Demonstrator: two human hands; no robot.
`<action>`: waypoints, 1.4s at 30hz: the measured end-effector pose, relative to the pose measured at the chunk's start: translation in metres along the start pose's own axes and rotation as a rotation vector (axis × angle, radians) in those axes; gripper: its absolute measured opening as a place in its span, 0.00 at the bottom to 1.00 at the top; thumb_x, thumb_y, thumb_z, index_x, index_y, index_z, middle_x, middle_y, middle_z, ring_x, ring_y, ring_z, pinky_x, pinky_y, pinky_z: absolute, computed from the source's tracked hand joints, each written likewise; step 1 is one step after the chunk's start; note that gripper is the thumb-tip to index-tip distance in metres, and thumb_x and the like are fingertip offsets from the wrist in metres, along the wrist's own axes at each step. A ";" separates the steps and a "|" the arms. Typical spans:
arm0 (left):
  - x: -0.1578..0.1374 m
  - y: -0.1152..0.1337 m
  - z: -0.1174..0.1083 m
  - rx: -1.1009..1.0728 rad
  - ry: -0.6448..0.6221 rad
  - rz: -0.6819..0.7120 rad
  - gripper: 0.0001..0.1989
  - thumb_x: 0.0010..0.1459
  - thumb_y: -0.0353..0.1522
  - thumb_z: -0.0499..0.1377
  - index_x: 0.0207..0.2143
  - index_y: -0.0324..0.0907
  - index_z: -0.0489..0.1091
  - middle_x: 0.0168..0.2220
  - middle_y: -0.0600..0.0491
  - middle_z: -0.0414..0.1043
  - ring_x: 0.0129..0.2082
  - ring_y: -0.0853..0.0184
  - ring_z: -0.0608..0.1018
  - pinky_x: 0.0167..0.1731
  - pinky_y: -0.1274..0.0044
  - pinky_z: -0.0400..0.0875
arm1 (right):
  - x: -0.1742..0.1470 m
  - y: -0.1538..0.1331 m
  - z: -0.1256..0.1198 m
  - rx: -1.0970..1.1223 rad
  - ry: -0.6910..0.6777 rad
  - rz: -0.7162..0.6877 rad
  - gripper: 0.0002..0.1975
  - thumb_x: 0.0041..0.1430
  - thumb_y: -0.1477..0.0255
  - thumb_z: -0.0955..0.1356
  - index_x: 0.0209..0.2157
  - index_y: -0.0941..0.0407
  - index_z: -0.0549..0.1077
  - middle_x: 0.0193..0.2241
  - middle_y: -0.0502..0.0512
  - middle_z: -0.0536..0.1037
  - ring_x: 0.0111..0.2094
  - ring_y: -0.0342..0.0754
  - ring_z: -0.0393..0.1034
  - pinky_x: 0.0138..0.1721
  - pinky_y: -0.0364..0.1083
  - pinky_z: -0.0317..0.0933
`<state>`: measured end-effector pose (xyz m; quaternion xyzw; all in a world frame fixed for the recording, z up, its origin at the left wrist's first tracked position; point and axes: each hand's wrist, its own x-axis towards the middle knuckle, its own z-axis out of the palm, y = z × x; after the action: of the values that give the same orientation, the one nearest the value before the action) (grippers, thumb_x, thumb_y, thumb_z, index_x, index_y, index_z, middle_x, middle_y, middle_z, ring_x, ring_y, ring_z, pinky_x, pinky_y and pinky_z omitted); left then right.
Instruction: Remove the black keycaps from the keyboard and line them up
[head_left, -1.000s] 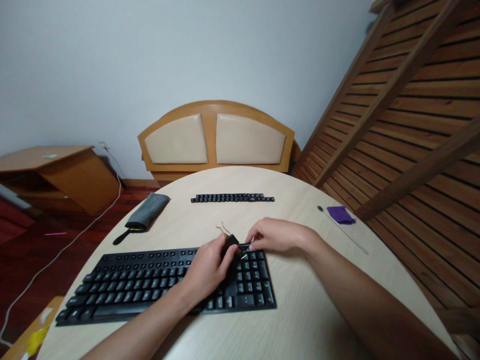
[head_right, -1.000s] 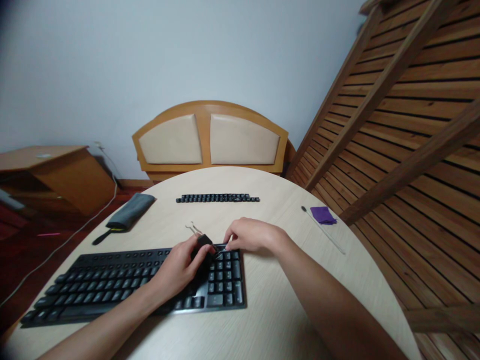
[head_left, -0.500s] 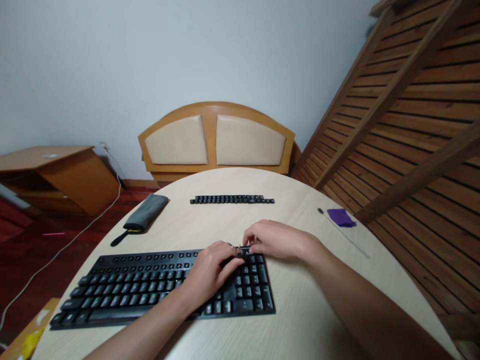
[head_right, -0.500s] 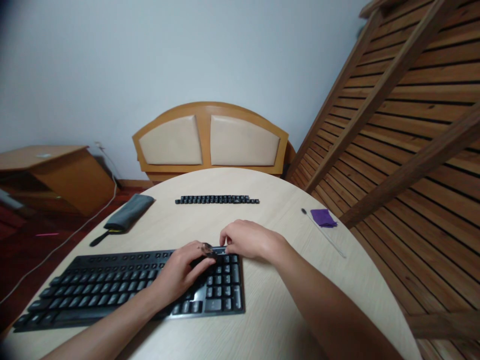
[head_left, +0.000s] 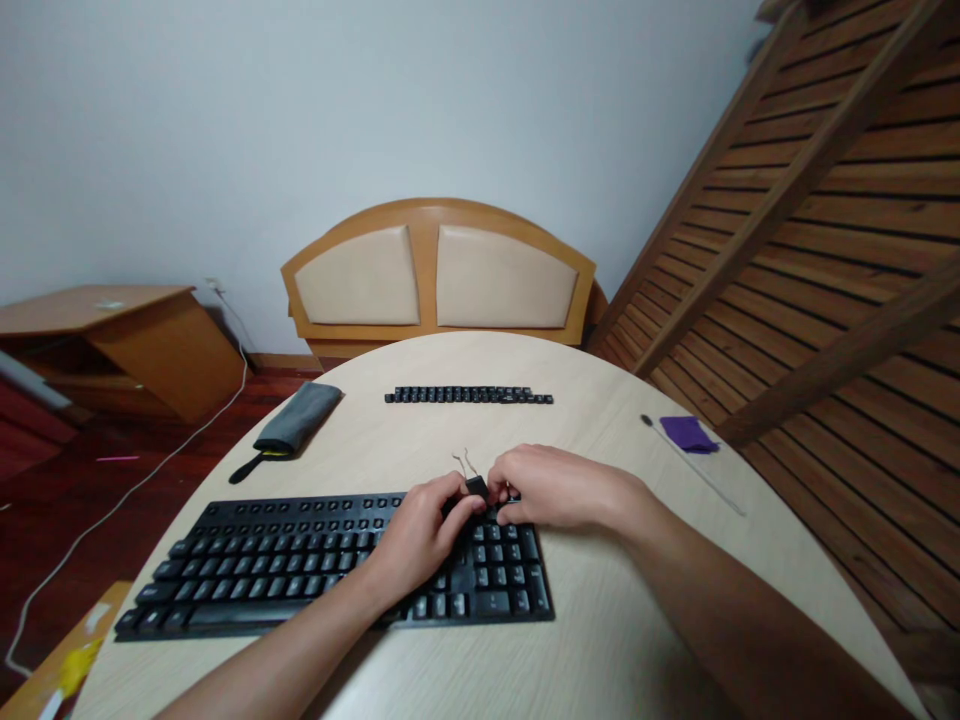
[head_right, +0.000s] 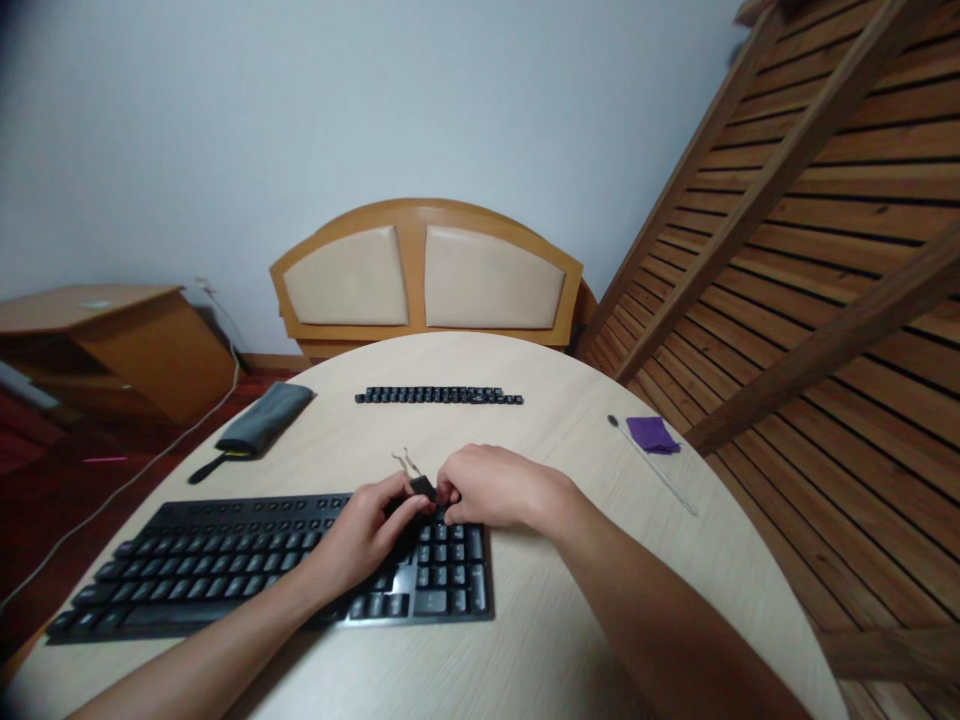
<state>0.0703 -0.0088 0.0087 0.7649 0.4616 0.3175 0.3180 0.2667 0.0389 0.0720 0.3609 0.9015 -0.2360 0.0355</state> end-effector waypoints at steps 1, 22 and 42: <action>0.000 0.000 0.000 -0.008 -0.003 0.000 0.13 0.66 0.36 0.53 0.32 0.39 0.71 0.29 0.52 0.74 0.30 0.66 0.73 0.33 0.76 0.65 | 0.001 -0.001 0.000 -0.002 0.000 0.008 0.07 0.52 0.70 0.71 0.35 0.55 0.78 0.33 0.53 0.81 0.34 0.47 0.73 0.31 0.41 0.55; -0.001 0.000 -0.001 0.025 0.028 -0.001 0.13 0.65 0.35 0.53 0.29 0.40 0.70 0.28 0.52 0.73 0.30 0.66 0.72 0.33 0.76 0.64 | 0.007 -0.003 0.003 -0.052 0.029 -0.007 0.07 0.49 0.68 0.69 0.30 0.55 0.78 0.26 0.52 0.79 0.26 0.45 0.68 0.25 0.42 0.50; 0.002 -0.005 -0.002 -0.101 0.200 -0.134 0.16 0.64 0.40 0.53 0.29 0.40 0.70 0.27 0.54 0.74 0.29 0.67 0.73 0.30 0.78 0.65 | 0.011 0.001 0.006 0.128 0.122 -0.048 0.10 0.50 0.73 0.69 0.36 0.57 0.77 0.31 0.52 0.79 0.30 0.44 0.70 0.29 0.40 0.54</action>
<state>0.0667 -0.0041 0.0062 0.6798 0.5246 0.3930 0.3290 0.2585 0.0440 0.0639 0.3545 0.8935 -0.2716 -0.0482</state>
